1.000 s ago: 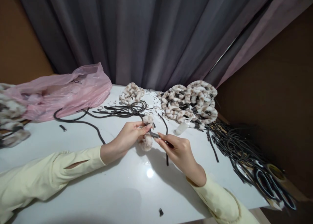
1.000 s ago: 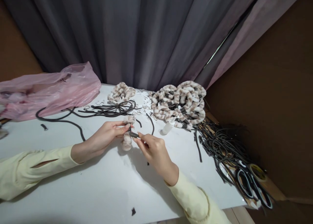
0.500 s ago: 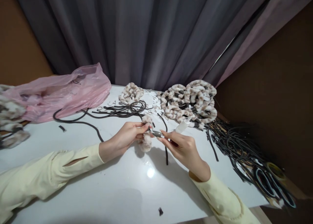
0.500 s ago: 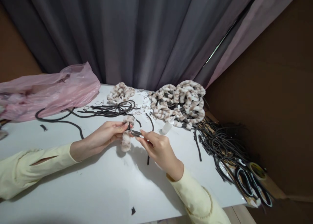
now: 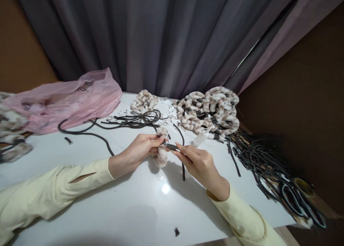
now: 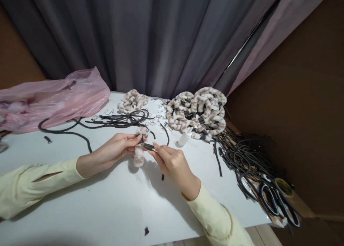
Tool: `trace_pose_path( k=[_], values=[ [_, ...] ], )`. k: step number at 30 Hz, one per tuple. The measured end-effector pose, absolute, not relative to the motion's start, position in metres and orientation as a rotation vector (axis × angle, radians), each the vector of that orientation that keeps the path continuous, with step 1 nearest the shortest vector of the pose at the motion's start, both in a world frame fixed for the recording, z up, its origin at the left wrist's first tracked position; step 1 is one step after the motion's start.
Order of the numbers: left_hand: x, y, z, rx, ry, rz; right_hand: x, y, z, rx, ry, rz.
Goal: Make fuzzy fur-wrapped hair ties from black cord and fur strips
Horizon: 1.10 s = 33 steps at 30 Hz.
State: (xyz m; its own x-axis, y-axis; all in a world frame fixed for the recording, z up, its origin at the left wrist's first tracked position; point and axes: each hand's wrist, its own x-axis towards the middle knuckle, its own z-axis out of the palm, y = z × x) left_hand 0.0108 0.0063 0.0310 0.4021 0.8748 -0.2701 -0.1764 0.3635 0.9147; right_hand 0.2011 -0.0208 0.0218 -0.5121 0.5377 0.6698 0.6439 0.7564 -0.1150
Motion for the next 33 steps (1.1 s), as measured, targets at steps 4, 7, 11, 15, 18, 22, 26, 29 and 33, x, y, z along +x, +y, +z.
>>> trace_pose_path(
  k=[4,7,11,15,18,22,26,29,33],
  values=[
    [0.011,0.006,0.031,0.931,0.911,0.814,0.2,-0.022,0.021,-0.885,-2.289,-0.35],
    [0.011,0.005,0.03,0.918,0.93,0.826,0.197,-0.025,0.022,-0.849,-2.331,-0.518],
    [0.013,0.004,0.028,0.89,0.958,0.841,0.193,-0.027,0.024,-0.858,-2.403,-0.714],
    [0.015,0.003,0.022,0.884,0.992,0.926,0.186,-0.026,0.02,-0.91,-2.43,-0.759],
    [0.016,0.003,0.016,0.886,1.022,1.023,0.179,-0.024,0.014,-1.051,-2.372,-0.602],
    [0.016,0.005,0.01,0.905,1.055,1.102,0.165,-0.021,0.01,-1.241,-2.317,-0.407],
    [0.015,0.011,0.007,0.929,1.046,1.133,0.155,-0.017,0.009,-1.309,-2.317,-0.473],
    [0.014,0.015,0.007,0.959,1.011,1.129,0.154,-0.015,0.01,-1.289,-2.308,-0.542],
    [0.012,0.016,0.007,1.035,0.956,1.116,0.155,-0.016,0.011,-1.232,-2.247,-0.584]
  ],
)
